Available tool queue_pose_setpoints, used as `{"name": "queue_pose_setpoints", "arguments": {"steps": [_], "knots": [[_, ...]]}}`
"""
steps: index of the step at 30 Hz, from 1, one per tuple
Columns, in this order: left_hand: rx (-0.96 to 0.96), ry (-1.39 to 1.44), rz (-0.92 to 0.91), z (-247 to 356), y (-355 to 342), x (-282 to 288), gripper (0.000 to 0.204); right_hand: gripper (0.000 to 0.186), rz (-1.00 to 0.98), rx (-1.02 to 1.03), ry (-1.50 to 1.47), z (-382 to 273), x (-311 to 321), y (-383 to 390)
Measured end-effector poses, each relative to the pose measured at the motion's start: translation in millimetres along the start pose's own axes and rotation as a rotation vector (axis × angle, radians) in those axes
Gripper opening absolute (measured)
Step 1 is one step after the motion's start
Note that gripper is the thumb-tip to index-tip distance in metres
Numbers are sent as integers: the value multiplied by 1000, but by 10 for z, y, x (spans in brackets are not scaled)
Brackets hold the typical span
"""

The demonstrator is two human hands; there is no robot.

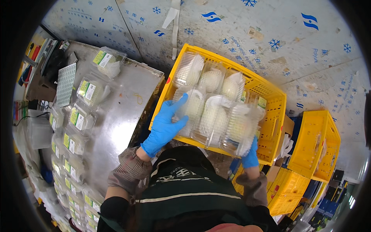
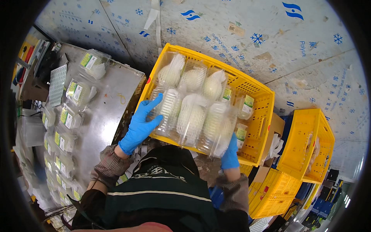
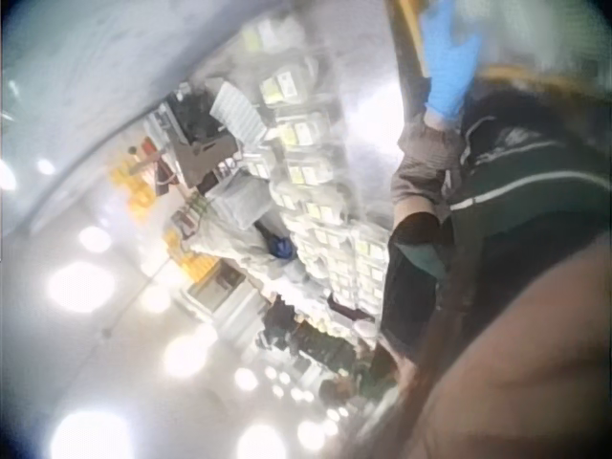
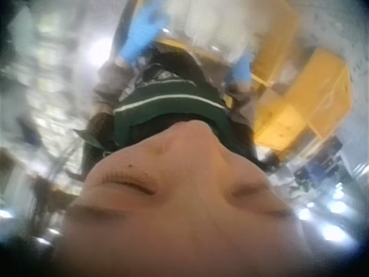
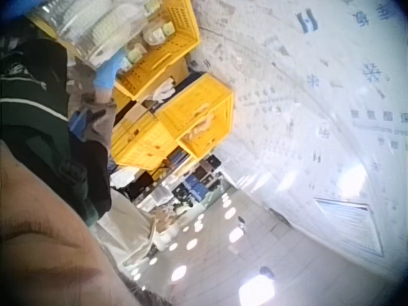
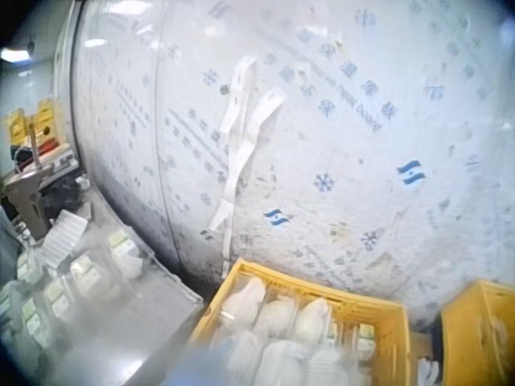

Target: The person places round white fruits into clear plastic clamshell containers on a stainless steel table. They apply green and white labels to the containers and then transfer the finished packages into yellow plastic crates. The person wears blue gloves and a green apron while working in a commercial packing area.

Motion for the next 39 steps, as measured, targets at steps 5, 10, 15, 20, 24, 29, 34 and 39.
{"name": "queue_pose_setpoints", "arguments": {"steps": [5, 10, 15, 20, 24, 29, 34, 39], "knots": [[179, -396, -8, -271, -50, -34, 59, 35, -305, 9, 681, 576, 149, -573], [-50, -620, 63, 32, 9, 104, 54, 36, -163, 104, 907, 611, 265, -851], [-128, -653, 749, -406, 254, 1732, 47, 33, 35, 527, 1212, -252, -246, -496], [711, -1192, 1231, -1258, 1240, 3330, 65, 34, -186, 1017, 1182, -719, -2349, -387], [600, -981, 1250, -1237, 1248, 3179, 70, 40, -842, 802, 1159, 237, -4731, -1039], [391, 152, 1590, -1490, 1757, 2691, 65, 58, -1028, 89, 1157, 1116, -6323, -1769], [622, 397, 1518, -1568, 2099, 2705, 61, 52, -1169, 165, 1171, 1465, -6618, -1446], [522, 503, 1665, -1720, 2062, 2475, 65, 42, -1281, 180, 1121, 1205, -6600, -1066]]}}
Point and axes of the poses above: each hand's wrist, its own y-axis away from the middle knuckle, its own x-axis out of the back of the hand, z = x × y, the point moved 6 cm from there along -y, towards the middle knuckle, and after that the axes turned 6 degrees about y, right-handed, at the moved point
